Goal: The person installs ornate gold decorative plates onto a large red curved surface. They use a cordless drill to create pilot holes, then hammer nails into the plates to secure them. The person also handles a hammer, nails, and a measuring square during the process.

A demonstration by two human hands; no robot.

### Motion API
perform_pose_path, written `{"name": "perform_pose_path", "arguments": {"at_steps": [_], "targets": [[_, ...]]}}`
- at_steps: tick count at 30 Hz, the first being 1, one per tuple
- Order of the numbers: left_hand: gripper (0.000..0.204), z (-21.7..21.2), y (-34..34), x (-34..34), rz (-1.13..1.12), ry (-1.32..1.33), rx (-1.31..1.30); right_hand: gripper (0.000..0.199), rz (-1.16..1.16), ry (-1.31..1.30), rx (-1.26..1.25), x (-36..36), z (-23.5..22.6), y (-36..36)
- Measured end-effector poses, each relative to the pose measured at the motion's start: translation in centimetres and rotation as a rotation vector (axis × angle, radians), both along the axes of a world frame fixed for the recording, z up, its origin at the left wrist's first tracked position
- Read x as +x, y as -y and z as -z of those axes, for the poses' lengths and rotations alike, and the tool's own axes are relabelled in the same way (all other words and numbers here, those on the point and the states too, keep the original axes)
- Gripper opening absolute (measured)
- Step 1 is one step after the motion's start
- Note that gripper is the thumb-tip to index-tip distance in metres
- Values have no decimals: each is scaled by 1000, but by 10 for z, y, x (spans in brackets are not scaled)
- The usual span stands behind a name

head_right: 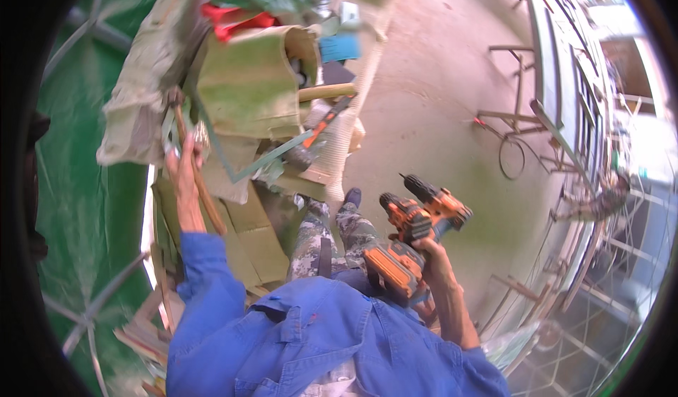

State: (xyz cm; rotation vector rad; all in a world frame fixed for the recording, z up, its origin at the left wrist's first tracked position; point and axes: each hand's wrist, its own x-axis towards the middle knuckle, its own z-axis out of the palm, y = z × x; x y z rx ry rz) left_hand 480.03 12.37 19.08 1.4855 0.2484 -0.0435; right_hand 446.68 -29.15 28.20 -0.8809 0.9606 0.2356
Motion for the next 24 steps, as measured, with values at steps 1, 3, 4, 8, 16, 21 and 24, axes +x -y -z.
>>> {"name": "perform_pose_path", "arguments": {"at_steps": [1,3,4,8,16,21,24], "targets": [[26,-9,5,-18,-4,-37,18,66,7,19,3,2,-5,3],[28,-14,12,-57,48,-68,27,65,21,60,32,11,0,4],[29,-18,16,-73,61,-80,39,61,23,80,33,23,3,9],[31,-36,27,-129,39,-185,43,49,-49,148,4,97,15,44],[27,-49,45,-212,-244,-381,82,33,-280,231,-125,296,75,139],[27,-48,99,-236,-468,-509,94,35,-508,220,-164,430,165,207],[26,-58,142,-248,-587,-557,169,38,-651,157,-45,497,201,200]]}}
